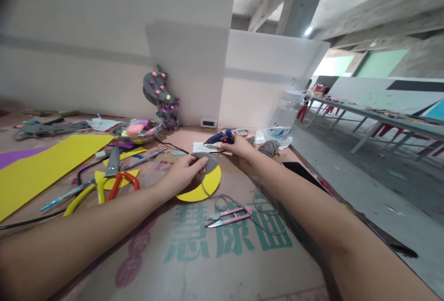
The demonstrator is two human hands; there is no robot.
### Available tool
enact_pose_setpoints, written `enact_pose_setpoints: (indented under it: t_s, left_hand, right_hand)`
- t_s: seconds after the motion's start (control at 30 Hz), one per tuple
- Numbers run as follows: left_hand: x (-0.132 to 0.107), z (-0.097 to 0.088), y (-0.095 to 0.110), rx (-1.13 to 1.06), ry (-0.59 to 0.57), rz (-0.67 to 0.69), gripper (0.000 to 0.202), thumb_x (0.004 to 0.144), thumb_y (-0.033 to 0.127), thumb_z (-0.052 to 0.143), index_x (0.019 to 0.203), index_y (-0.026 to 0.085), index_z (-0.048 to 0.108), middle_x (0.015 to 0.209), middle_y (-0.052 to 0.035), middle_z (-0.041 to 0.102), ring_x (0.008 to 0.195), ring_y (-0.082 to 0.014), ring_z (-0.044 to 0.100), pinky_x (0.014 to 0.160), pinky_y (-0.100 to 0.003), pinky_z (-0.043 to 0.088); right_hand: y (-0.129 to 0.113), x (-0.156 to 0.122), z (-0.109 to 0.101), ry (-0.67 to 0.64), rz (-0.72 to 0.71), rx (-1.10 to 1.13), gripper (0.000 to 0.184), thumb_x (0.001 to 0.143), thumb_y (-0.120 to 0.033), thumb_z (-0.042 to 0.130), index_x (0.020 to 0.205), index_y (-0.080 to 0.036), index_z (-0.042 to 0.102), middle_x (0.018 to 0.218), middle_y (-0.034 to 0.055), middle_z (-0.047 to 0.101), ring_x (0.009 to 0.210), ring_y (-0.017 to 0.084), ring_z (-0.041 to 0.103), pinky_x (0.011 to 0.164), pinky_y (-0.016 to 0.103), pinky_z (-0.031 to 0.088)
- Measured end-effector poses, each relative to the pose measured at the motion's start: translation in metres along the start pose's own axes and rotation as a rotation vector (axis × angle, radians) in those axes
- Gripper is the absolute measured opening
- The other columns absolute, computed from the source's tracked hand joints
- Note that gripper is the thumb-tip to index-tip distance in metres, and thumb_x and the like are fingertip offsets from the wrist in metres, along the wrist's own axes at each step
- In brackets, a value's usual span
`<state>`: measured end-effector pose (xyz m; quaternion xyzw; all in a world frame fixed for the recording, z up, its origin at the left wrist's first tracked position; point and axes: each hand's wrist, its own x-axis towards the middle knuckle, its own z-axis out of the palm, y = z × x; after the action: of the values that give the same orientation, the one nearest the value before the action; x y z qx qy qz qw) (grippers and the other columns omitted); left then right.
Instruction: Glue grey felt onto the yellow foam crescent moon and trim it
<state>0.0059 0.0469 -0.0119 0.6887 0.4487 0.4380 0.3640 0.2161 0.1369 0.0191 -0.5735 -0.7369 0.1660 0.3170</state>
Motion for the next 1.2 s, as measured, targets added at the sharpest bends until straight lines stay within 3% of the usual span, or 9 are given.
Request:
enact_pose_setpoints:
  t_s: [0.2, 0.33, 0.4, 0.57, 0.7, 0.83, 1.03, 1.13, 1.2]
  left_hand:
    - [0.001, -0.002, 0.001, -0.024, 0.061, 0.018, 0.038, 0.084, 0.048, 0.052, 0.063, 0.017, 0.061, 0.065, -0.0034, 0.067, 0.063, -0.0179, 0.060, 0.059, -0.027, 0.040]
    - [-0.001, -0.006, 0.006, -0.054, 0.162, 0.036, 0.037, 0.087, 0.047, 0.049, 0.070, 0.016, 0.061, 0.076, -0.0054, 0.070, 0.073, -0.0183, 0.062, 0.066, -0.026, 0.043]
    - [-0.001, -0.009, 0.008, -0.076, 0.220, 0.054, 0.037, 0.087, 0.048, 0.049, 0.072, 0.016, 0.061, 0.077, -0.0055, 0.070, 0.074, -0.0179, 0.062, 0.067, -0.026, 0.044]
    - [0.001, -0.011, 0.008, -0.054, 0.287, 0.058, 0.039, 0.087, 0.050, 0.048, 0.068, 0.017, 0.058, 0.071, -0.0032, 0.067, 0.067, -0.0164, 0.059, 0.062, -0.025, 0.042]
    - [0.002, -0.011, 0.008, 0.011, 0.270, 0.048, 0.041, 0.087, 0.050, 0.048, 0.061, 0.019, 0.053, 0.064, -0.0011, 0.063, 0.064, -0.0153, 0.056, 0.061, -0.025, 0.040]
    - [0.000, -0.011, 0.008, 0.020, 0.202, 0.012, 0.042, 0.086, 0.051, 0.049, 0.060, 0.018, 0.054, 0.060, 0.0000, 0.059, 0.060, -0.0147, 0.053, 0.058, -0.025, 0.038]
    - [-0.002, -0.008, 0.009, -0.006, 0.118, -0.012, 0.037, 0.085, 0.047, 0.051, 0.064, 0.017, 0.057, 0.062, -0.0012, 0.062, 0.059, -0.0146, 0.054, 0.057, -0.025, 0.039]
    - [-0.002, -0.006, 0.009, 0.002, 0.096, -0.004, 0.037, 0.085, 0.047, 0.051, 0.065, 0.016, 0.058, 0.062, -0.0018, 0.062, 0.060, -0.0151, 0.055, 0.056, -0.025, 0.039]
    - [-0.003, -0.006, 0.009, -0.001, 0.092, 0.011, 0.036, 0.085, 0.046, 0.051, 0.067, 0.016, 0.059, 0.064, -0.0020, 0.061, 0.061, -0.0149, 0.055, 0.056, -0.025, 0.039]
  right_hand:
    - [-0.017, -0.051, -0.017, 0.107, -0.020, -0.028, 0.043, 0.086, -0.038, 0.056, 0.121, -0.013, 0.061, 0.125, 0.0164, 0.063, 0.116, 0.027, 0.058, 0.100, 0.042, 0.041]
    - [-0.038, -0.093, -0.017, 0.099, -0.144, -0.008, 0.027, 0.085, -0.040, 0.055, 0.088, -0.017, 0.068, 0.104, 0.0089, 0.069, 0.102, 0.023, 0.061, 0.094, 0.039, 0.044]
    - [-0.049, -0.109, -0.013, -0.003, -0.219, 0.019, 0.022, 0.085, -0.038, 0.057, 0.086, -0.018, 0.067, 0.096, 0.0069, 0.069, 0.091, 0.021, 0.061, 0.084, 0.035, 0.047]
    - [-0.065, -0.129, -0.003, -0.466, 0.146, 0.457, 0.040, 0.082, -0.043, 0.063, 0.111, -0.019, 0.051, 0.097, 0.0059, 0.068, 0.047, 0.006, 0.045, 0.044, 0.022, 0.037]
    - [-0.062, -0.125, -0.013, -0.656, 0.178, 0.527, 0.044, 0.081, -0.044, 0.065, 0.115, -0.019, 0.051, 0.070, -0.0027, 0.062, 0.042, 0.005, 0.038, 0.039, 0.019, 0.026]
    - [-0.054, -0.113, -0.027, -0.490, 0.094, 0.325, 0.032, 0.079, -0.043, 0.065, 0.094, -0.015, 0.067, 0.067, -0.0016, 0.057, 0.048, 0.006, 0.039, 0.043, 0.021, 0.027]
    - [-0.036, -0.104, -0.028, -0.117, -0.020, 0.150, 0.028, 0.081, -0.042, 0.059, 0.084, -0.014, 0.067, 0.068, 0.0009, 0.060, 0.059, 0.012, 0.049, 0.055, 0.025, 0.039]
    - [-0.032, -0.103, -0.024, -0.044, -0.023, 0.110, 0.025, 0.079, -0.033, 0.062, 0.095, -0.015, 0.069, 0.090, 0.0064, 0.069, 0.066, 0.014, 0.055, 0.061, 0.028, 0.044]
    - [-0.036, -0.106, -0.023, -0.066, 0.006, 0.186, 0.039, 0.078, -0.030, 0.065, 0.115, -0.018, 0.064, 0.118, 0.0098, 0.066, 0.060, 0.011, 0.053, 0.055, 0.027, 0.044]
